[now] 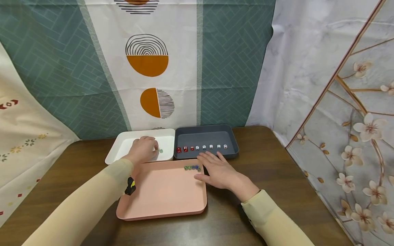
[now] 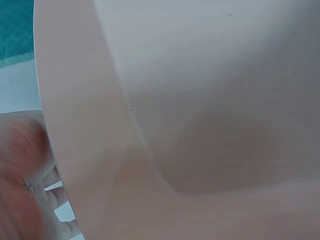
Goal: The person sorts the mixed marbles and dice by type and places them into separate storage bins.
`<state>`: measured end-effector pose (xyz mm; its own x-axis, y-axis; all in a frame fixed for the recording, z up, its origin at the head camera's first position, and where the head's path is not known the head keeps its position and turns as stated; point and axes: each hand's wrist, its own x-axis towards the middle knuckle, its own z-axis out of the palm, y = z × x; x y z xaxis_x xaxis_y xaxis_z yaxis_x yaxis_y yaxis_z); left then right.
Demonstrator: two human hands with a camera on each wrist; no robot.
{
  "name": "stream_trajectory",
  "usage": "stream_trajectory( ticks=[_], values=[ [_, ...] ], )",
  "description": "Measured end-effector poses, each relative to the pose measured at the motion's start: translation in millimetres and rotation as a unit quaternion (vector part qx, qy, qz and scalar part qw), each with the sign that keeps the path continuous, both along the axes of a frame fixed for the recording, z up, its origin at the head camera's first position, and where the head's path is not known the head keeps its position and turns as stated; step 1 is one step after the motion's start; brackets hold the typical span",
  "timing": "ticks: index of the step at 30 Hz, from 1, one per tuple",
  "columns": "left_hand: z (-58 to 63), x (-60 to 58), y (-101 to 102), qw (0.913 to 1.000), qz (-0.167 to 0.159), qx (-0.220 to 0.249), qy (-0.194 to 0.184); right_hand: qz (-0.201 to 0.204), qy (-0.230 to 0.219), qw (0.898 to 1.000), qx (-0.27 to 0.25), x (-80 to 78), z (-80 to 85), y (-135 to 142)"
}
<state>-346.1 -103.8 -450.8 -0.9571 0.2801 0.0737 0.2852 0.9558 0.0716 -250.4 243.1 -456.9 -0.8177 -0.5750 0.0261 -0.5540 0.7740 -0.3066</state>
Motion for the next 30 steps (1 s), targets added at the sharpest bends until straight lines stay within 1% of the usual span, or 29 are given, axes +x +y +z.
stream_trajectory(
  ticks=[5, 8, 14, 21, 30],
  values=[
    [-0.2, 0.2, -0.9, 1.0000, -0.004, 0.000, 0.008, -0.005, -0.008, 1.000, 0.014, 2.2, 5.9, -2.0],
    [-1.0, -0.4, -1.3, 0.9999, -0.005, 0.002, 0.010, -0.006, -0.008, 1.000, 0.015, 2.9, 6.0, -2.3],
    [0.0, -0.1, -0.2, 1.0000, -0.001, 0.004, -0.002, -0.007, -0.010, 1.000, 0.014, 2.2, 5.7, -3.0],
    [1.9, 1.2, 0.4, 1.0000, -0.006, -0.008, 0.001, -0.007, -0.006, 1.000, 0.016, 1.6, 4.7, -2.7],
    [3.1, 2.0, 0.4, 0.9999, -0.003, -0.009, -0.004, -0.007, -0.006, 1.000, 0.016, 1.9, 4.5, -1.6]
  ],
)
